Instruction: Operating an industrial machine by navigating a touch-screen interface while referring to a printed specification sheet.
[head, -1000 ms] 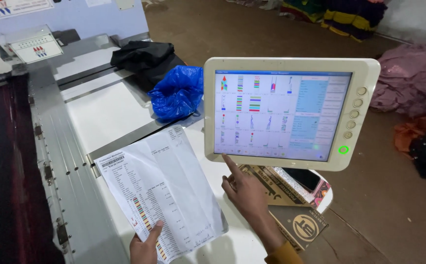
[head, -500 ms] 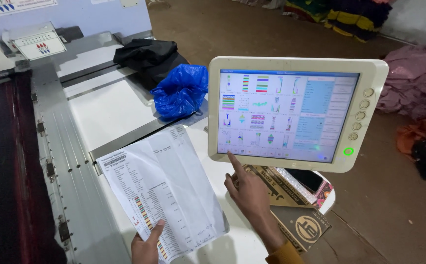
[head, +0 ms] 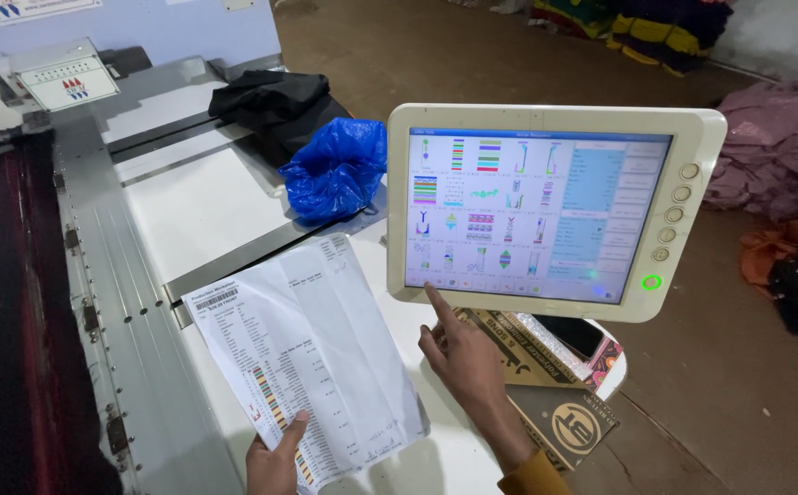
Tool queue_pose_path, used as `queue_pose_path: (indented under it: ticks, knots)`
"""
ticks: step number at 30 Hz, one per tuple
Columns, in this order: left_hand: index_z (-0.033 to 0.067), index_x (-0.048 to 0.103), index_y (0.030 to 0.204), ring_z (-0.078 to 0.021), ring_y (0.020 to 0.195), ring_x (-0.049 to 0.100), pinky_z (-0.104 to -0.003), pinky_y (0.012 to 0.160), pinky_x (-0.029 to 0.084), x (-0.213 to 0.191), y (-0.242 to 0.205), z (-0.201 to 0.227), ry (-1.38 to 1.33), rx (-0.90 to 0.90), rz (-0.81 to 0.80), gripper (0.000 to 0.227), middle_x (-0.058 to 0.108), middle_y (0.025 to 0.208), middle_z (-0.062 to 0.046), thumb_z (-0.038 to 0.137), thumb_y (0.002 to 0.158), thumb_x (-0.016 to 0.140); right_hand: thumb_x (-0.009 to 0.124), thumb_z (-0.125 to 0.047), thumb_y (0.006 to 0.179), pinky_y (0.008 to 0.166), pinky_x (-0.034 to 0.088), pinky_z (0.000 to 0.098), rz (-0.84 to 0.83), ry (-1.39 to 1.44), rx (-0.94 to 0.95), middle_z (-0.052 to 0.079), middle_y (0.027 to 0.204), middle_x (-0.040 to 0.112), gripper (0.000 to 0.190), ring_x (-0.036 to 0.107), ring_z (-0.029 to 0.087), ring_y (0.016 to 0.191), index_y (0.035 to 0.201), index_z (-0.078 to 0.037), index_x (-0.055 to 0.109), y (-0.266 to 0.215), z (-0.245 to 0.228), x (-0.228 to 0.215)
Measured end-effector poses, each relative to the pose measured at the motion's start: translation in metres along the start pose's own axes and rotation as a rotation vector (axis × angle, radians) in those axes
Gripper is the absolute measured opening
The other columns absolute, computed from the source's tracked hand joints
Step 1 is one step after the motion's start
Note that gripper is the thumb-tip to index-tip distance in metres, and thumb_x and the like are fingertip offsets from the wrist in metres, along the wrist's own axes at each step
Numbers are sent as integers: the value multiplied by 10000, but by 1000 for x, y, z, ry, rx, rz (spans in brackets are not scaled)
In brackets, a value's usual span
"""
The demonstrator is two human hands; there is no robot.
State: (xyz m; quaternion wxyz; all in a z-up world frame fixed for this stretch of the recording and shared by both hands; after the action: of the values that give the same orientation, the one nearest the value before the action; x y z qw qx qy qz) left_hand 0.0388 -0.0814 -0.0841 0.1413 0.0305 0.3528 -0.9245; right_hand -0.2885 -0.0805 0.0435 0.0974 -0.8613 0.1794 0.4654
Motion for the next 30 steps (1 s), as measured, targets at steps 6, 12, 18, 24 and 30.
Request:
queue_pose_path:
  ticks: [6,12,18,24,30]
  knots:
    - [-8,719,1176,-396,987,711,-468,859,554,1,-3,4,29,2,-4,445,769,1108,-192,266,846,837,528,-390,1028,628,589,352,-40,23,48,-73,868,750,690,679,113,693,1661,-399,256,-1,1,-2]
    - [-5,715,1201,-397,1003,702,-471,876,543,-1,11,-1,92,-24,19,510,759,1133,-193,316,827,848,567,-464,994,589,598,274,122,107,180,-47,818,793,696,689,94,642,1637,-450,300,-12,32,-25]
    - [-23,736,1150,-391,939,692,-463,804,509,7,3,8,108,-15,22,465,764,1075,-198,300,836,853,524,-399,1027,411,439,311,353,122,159,-12,635,717,674,527,129,443,1659,-343,296,-14,59,-61]
    - [-31,736,1165,-398,932,702,-462,807,529,12,17,-1,74,12,7,468,771,1079,-211,263,820,850,529,-382,1023,485,575,333,374,81,176,-10,749,774,628,669,136,562,1628,-320,375,-11,68,-65]
    - [-16,748,1156,-407,870,721,-480,756,574,10,24,-5,13,-2,24,392,778,1044,-208,211,852,844,531,-403,1022,508,466,320,376,157,154,-32,611,651,607,552,117,524,1615,-338,419,-14,55,-63]
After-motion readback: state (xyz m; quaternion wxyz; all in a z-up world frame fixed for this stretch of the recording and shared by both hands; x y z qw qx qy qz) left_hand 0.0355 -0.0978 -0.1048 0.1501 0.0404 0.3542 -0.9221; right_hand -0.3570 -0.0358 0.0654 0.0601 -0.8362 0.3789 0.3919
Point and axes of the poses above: each hand's wrist, its own y-axis towards the middle knuckle, its own x-axis out of the palm, z = x × y, the point moved 10 cm from there along y, towards the middle knuckle
